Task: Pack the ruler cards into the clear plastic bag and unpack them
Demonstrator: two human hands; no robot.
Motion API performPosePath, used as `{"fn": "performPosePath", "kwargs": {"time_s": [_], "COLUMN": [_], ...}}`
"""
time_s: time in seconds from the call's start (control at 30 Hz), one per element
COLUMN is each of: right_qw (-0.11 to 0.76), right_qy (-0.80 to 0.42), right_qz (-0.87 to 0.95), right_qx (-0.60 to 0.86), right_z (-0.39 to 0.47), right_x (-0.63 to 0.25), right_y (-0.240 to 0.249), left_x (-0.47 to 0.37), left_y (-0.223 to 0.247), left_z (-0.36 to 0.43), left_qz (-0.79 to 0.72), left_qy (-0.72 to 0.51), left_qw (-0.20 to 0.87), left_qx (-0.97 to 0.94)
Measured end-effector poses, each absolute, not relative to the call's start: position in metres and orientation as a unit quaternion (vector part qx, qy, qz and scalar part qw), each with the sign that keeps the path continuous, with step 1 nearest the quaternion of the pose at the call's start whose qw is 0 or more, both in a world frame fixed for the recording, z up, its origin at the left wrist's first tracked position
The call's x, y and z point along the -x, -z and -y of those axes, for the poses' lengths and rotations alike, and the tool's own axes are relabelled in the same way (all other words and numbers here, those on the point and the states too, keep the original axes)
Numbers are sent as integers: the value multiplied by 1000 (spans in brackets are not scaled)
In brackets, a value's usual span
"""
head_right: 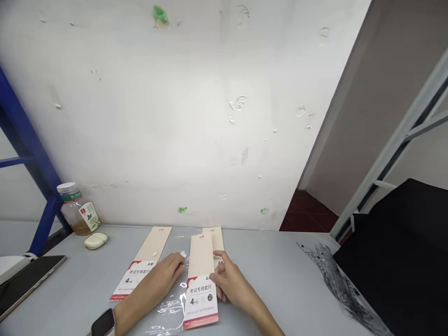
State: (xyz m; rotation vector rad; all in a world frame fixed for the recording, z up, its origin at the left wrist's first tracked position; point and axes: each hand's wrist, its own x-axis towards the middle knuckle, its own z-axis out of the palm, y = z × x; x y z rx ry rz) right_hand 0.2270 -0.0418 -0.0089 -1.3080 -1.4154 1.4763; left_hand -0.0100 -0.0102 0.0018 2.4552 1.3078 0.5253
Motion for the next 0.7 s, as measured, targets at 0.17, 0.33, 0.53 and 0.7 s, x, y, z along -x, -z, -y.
{"fn": "performPosePath", "kwargs": {"time_s": [0.17,0.33,0.53,0.7], "right_qw": [372,404,384,337], "right_qy": [-582,-603,-595,-617], "right_qz": [536,514,522,518], "right_qx": [486,456,476,488], "right_z": [41,43,47,50], "right_x": [-218,-200,-191,-194], "right_y": [10,16,22,20], "left_x": [9,10,8,7], "left_y": [-3,-1,1,0], "left_z": [13,14,17,21], "left_qz": [-460,-456,-460,-452], "left_qy": [-180,-175,-190,-207], "left_qw": [208,223,283,305], "left_qx": [-844,-844,-820,-813]}}
